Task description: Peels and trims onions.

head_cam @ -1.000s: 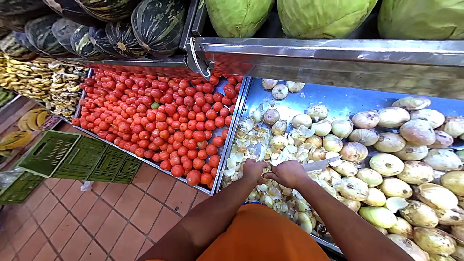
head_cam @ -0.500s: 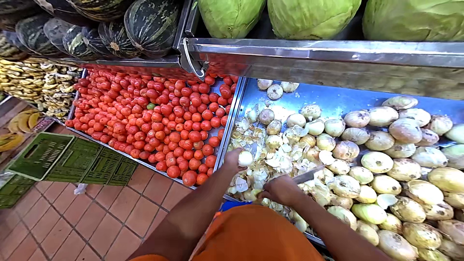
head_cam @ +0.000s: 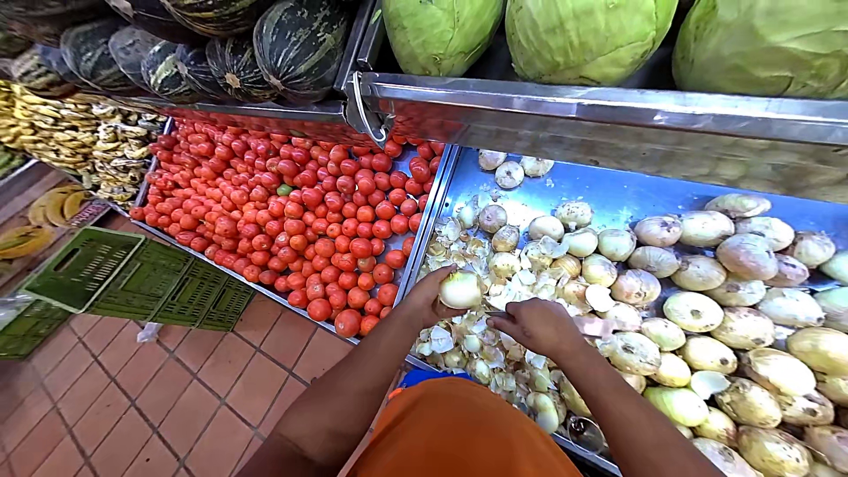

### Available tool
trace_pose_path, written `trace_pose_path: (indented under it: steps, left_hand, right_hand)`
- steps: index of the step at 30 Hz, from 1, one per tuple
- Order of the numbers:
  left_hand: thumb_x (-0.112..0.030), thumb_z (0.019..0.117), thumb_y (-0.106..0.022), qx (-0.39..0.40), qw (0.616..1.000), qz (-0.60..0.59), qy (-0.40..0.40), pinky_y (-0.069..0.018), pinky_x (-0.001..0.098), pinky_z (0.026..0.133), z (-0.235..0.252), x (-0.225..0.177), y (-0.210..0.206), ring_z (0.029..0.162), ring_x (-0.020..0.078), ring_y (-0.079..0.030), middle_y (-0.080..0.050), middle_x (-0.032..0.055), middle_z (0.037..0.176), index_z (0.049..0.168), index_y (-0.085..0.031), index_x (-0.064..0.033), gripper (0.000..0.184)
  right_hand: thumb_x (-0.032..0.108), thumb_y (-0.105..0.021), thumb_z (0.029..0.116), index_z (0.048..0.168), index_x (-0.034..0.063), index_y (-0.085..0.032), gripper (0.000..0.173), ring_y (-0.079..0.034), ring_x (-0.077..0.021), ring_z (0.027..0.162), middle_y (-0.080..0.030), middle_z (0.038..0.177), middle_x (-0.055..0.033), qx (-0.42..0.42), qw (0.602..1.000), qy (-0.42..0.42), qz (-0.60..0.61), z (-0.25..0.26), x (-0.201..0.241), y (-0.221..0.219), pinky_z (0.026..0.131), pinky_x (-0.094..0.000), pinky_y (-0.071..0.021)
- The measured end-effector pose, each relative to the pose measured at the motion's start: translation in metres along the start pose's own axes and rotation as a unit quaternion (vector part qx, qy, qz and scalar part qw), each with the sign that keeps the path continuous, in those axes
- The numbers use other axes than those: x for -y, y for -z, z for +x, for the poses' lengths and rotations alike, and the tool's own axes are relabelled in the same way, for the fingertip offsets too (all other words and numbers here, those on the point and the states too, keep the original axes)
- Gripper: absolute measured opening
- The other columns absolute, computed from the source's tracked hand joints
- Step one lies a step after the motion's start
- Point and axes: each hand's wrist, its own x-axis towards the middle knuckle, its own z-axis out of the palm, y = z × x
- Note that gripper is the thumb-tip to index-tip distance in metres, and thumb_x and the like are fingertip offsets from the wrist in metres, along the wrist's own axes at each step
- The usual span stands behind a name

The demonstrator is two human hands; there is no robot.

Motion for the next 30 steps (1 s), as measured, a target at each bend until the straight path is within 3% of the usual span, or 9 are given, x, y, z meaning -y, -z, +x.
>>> trace_pose_path:
  steps: [3,6,9,11,13,16,22,30]
  left_hand:
    - [-0.065,0.1022,-0.034,0.024,0.996,-0.078,0.032,-0.0568,0.0479,0.089,-0.012,0.010,0.009,0.105,0.0346,-0.068,-0.062,0.0221,0.128,0.144,-0.047,-0.0116,0.069]
    - [-0.072,0.0991,-0.033,0.035,0.995,-0.096,0.016,-0.0554,0.0398,0.086,-0.014,0.023,0.021,0.099,0.0265,-0.067,-0.062,0.0167,0.124,0.145,-0.045,-0.0151,0.074]
    - [-0.059,0.1037,-0.035,0.058,0.995,-0.082,-0.028,-0.0566,0.0396,0.082,-0.015,0.024,0.029,0.098,0.0268,-0.067,-0.064,0.0168,0.121,0.140,-0.051,-0.0135,0.060]
    - [-0.047,0.1069,-0.038,0.079,0.994,-0.045,-0.057,-0.0556,0.0449,0.090,-0.015,0.021,0.027,0.107,0.0293,-0.066,-0.062,0.0168,0.128,0.141,-0.051,-0.0130,0.050]
    - [-0.037,0.1061,-0.043,0.074,0.994,0.006,-0.085,-0.0565,0.0476,0.088,-0.018,0.020,0.022,0.106,0.0299,-0.066,-0.063,0.0169,0.126,0.139,-0.051,-0.0120,0.042]
    - [-0.025,0.1017,-0.051,0.095,0.988,0.044,-0.109,-0.0569,0.0486,0.087,-0.021,0.016,0.016,0.105,0.0300,-0.067,-0.063,0.0171,0.125,0.146,-0.044,-0.0140,0.046]
    - [-0.017,0.1022,-0.052,0.081,0.987,0.079,-0.117,-0.0572,0.0464,0.085,-0.032,0.019,0.000,0.101,0.0280,-0.068,-0.065,0.0166,0.120,0.141,-0.048,-0.0107,0.039]
    - [-0.016,0.0971,-0.068,-0.010,0.986,0.109,-0.122,-0.0592,0.0437,0.078,-0.033,0.033,-0.015,0.091,0.0284,-0.070,-0.067,0.0188,0.110,0.135,-0.047,-0.0057,0.044]
  right_hand:
    - [0.081,-0.042,0.0928,0.088,0.0121,-0.064,0.072,-0.067,-0.0283,0.080,-0.064,0.077,-0.0082,-0.009,0.998,-0.009,0.056,-0.010,0.006,0.005,0.072,-0.0521,-0.0533]
    - [0.081,-0.044,0.0921,0.085,0.0129,-0.064,0.071,-0.066,-0.0272,0.075,-0.062,0.073,-0.0068,-0.031,0.997,0.004,0.071,-0.018,0.013,0.008,0.066,-0.0508,-0.0526]
    - [0.079,-0.047,0.0921,0.086,0.0132,-0.064,0.069,-0.066,-0.0267,0.074,-0.062,0.073,-0.0064,-0.030,0.996,0.012,0.084,-0.021,0.022,0.013,0.066,-0.0509,-0.0525]
    - [0.080,-0.047,0.0915,0.087,0.0137,-0.064,0.069,-0.066,-0.0265,0.075,-0.062,0.073,-0.0060,-0.037,0.995,0.013,0.088,-0.020,0.025,0.017,0.067,-0.0510,-0.0526]
    - [0.081,-0.047,0.0905,0.088,0.0138,-0.066,0.070,-0.067,-0.0267,0.077,-0.064,0.075,-0.0060,-0.049,0.995,0.004,0.088,-0.016,0.024,0.022,0.069,-0.0519,-0.0534]
    - [0.085,-0.046,0.0875,0.087,0.0148,-0.065,0.073,-0.067,-0.0252,0.077,-0.064,0.075,-0.0050,-0.036,0.998,-0.005,0.052,-0.008,0.019,0.030,0.069,-0.0508,-0.0530]
    - [0.087,-0.045,0.0859,0.082,0.0132,-0.067,0.077,-0.069,-0.0274,0.079,-0.066,0.076,-0.0073,-0.002,1.000,0.011,-0.001,-0.006,0.020,0.033,0.068,-0.0529,-0.0533]
    - [0.088,-0.031,0.0893,0.075,0.0129,-0.063,0.083,-0.067,-0.0261,0.072,-0.062,0.068,-0.0060,-0.029,0.993,0.103,-0.052,0.007,0.027,0.014,0.063,-0.0495,-0.0510]
